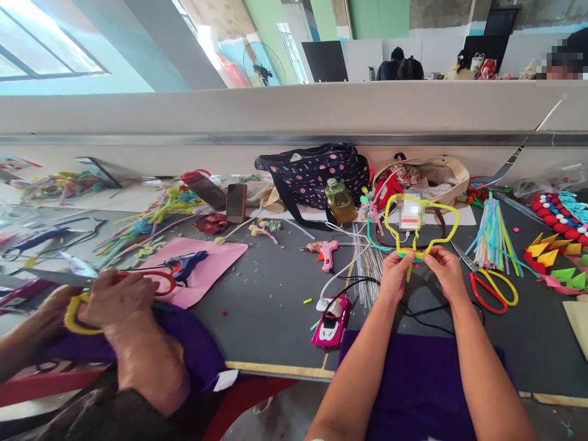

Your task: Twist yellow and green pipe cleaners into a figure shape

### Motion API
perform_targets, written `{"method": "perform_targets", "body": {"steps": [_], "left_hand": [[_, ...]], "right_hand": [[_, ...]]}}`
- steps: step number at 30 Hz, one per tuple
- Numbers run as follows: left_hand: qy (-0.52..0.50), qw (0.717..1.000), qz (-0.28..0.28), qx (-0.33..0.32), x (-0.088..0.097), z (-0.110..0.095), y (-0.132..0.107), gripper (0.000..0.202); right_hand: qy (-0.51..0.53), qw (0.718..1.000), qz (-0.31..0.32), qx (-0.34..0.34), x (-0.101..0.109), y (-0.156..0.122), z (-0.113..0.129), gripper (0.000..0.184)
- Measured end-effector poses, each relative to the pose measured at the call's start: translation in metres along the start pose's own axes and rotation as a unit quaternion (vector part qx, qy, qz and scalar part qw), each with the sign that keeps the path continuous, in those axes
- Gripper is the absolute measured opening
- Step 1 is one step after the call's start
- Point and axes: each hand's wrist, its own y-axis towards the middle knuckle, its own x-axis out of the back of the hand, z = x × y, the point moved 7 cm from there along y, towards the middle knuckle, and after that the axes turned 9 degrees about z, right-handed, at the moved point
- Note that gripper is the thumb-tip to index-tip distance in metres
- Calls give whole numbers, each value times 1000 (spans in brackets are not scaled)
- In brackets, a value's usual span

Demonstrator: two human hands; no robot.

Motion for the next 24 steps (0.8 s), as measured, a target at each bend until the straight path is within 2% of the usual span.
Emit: {"method": "perform_targets", "body": {"steps": [5,11,16,21,22,24], "left_hand": [[-10,1000,-2,-5,0,-2,0,34],[-17,1000,21,-5,-5,-2,-1,31],[3,1000,9,-9,-4,0,-1,37],[63,990,-75,-101,4,-10,-6,29],[82,987,-80,-113,3,-12,-7,27],[116,985,-58,-116,-3,-12,-9,24]], "right_hand": [[30,999,-17,-8,6,0,-1,20],[15,1000,2,16,-1,-1,2,16],[-24,996,-62,67,2,-4,5,18],[-100,974,-154,131,12,-12,13,18],[-129,967,-168,142,12,-15,16,17],[-193,950,-181,168,10,-19,23,14]]}}
